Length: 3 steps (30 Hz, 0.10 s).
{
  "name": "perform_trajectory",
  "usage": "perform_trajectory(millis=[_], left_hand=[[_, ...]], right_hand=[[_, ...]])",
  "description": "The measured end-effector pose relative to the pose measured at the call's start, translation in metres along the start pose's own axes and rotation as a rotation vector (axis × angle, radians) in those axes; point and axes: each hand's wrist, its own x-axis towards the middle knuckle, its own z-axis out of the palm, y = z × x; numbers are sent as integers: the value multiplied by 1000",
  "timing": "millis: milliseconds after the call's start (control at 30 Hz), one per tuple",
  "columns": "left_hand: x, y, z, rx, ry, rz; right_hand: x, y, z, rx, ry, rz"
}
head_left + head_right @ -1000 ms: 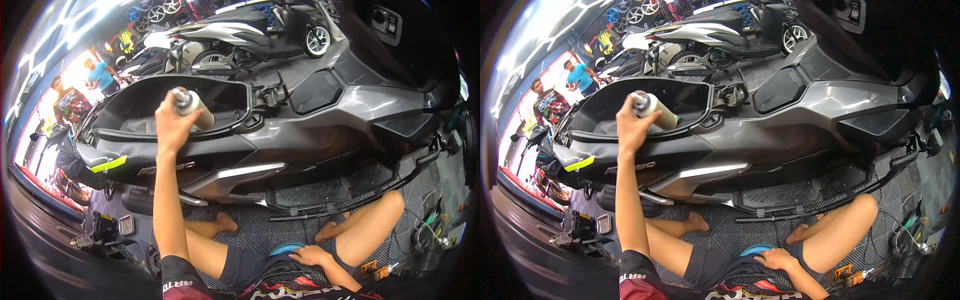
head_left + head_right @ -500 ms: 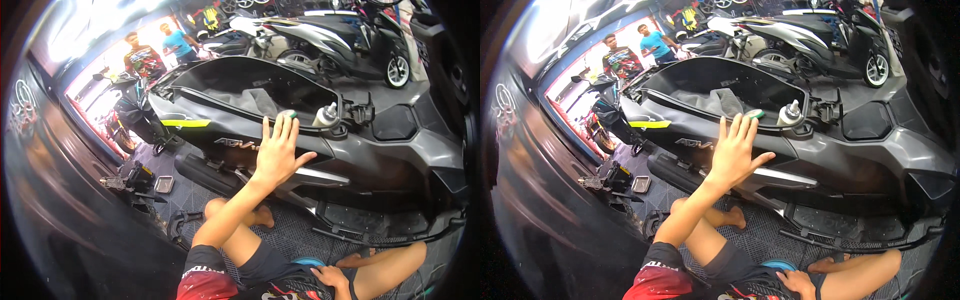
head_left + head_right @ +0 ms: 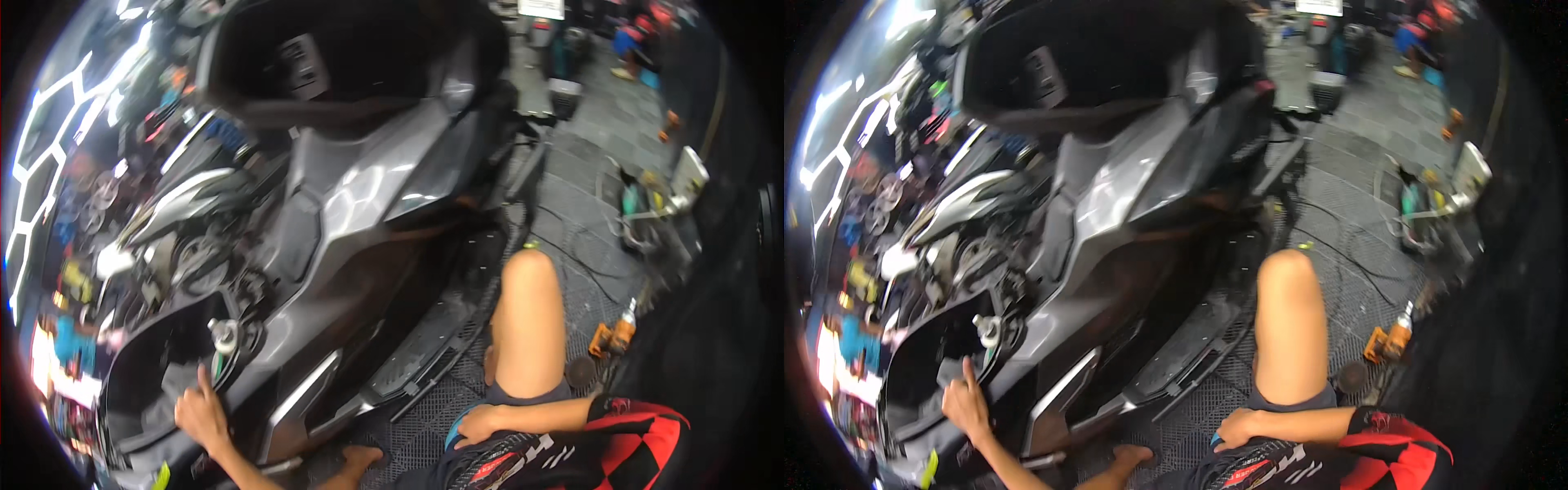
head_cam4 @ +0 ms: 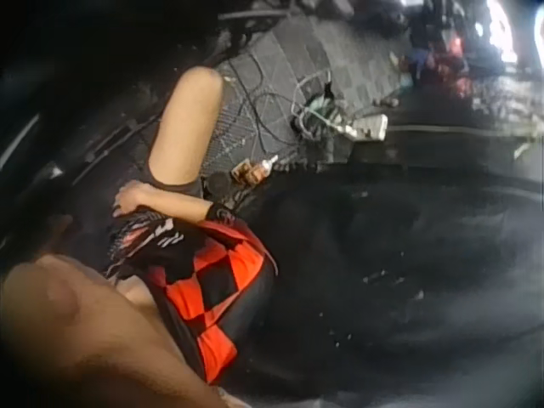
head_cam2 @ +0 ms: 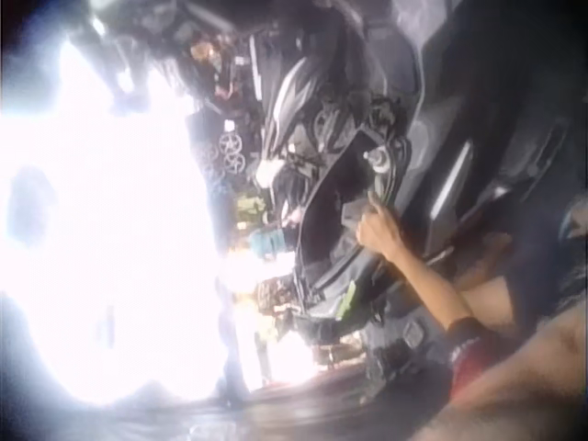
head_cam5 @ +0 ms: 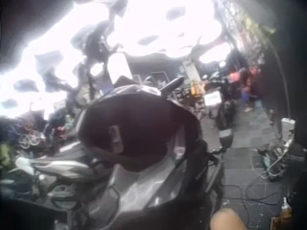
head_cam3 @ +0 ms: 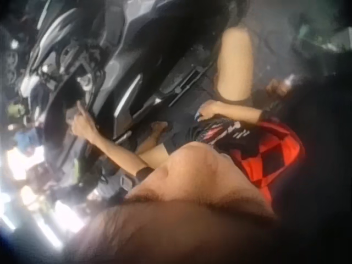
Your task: The person installs a metal crash bar onto the side of a motorcycle by positioning the frame against the bike, inserting several bolts by hand, and tightening them with a power drill and a socket wrench.
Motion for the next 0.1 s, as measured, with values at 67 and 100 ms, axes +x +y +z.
perform_trajectory(millis=[67,100], left_hand=[[-2,-11,3,9,0,-57],[3,9,6,-145,-6,-170]], right_hand=[[4,-13,4,-13,31,-11],[6,-10,13,-68,89,-25]])
